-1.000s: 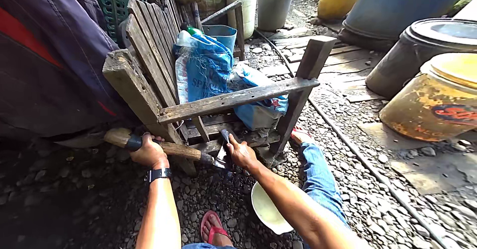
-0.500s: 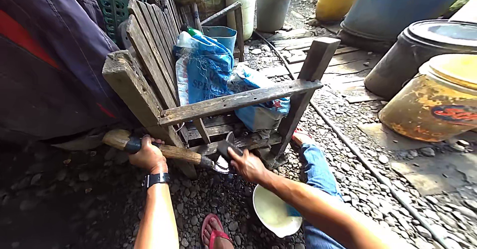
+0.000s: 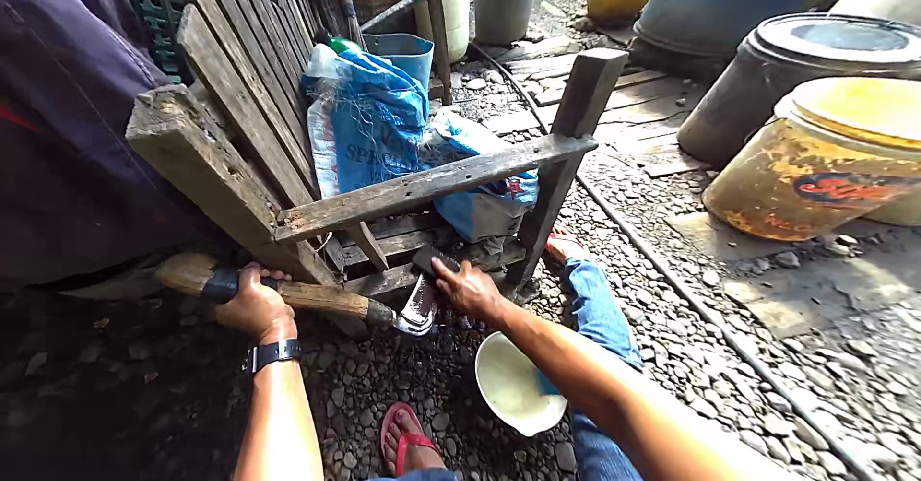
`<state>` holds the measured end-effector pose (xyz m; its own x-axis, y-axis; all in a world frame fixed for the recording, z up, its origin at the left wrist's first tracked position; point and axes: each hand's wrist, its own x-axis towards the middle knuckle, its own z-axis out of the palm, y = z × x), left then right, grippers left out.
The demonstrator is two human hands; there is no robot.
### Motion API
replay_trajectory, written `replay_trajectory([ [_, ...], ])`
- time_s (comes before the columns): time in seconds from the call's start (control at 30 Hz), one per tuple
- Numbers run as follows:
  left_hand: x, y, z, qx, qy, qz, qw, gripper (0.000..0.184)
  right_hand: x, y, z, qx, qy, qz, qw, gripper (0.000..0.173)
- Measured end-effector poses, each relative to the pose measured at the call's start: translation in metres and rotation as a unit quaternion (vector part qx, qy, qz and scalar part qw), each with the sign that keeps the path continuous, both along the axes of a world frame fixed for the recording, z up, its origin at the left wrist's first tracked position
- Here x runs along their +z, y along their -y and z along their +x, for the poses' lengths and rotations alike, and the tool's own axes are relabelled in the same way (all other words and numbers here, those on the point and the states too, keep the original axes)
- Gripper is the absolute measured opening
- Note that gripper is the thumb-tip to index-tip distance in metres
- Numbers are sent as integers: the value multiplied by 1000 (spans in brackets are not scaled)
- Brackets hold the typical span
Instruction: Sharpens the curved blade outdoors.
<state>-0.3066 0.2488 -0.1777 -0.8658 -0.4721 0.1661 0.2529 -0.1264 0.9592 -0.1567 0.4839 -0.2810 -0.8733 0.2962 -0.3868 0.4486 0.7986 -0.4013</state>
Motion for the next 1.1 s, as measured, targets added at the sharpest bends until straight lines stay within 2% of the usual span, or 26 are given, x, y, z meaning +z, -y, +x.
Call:
replay_trajectory([
  [0.1,3,-2,0,6,9,6,1000,8,10,-1,-24,-65,37,-3,997,59],
  [0.27,6,-3,-1,22,23,-2,999,12,-10,20,24,75,-3,-4,997,60],
  [0.3,5,-3,-1,23,18,3,1000,11,-8,15,22,66,-6,-1,998,59],
  [0.43,4,-3,0,21,16,9,1000,9,11,2,-22,-71,42,-4,997,59],
  [0.47,5,-3,0,24,20,10,999,9,9,6,-21,-76,40,-4,996,59],
  [0.63,8,-6,1,33,22,6,999,13,-14,21,31,73,-16,-2,997,59],
  [0.7,5,-5,2,34,18,6,999,13,-10,8,18,27,-17,9,999,59],
  [0.77,5,-4,2,30,16,9,999,12,6,-3,-9,-46,29,8,998,59],
  [0.83,6,-4,2,29,20,11,999,11,9,-1,-16,-71,43,6,997,59],
  [0.93,8,-6,1,29,28,9,999,13,-11,13,20,33,-10,5,999,59],
  [1.0,8,-5,3,30,31,7,999,13,-15,17,36,88,-8,-3,996,60],
  [1.1,6,-5,4,30,31,9,999,15,-6,1,8,-5,2,10,1000,59],
])
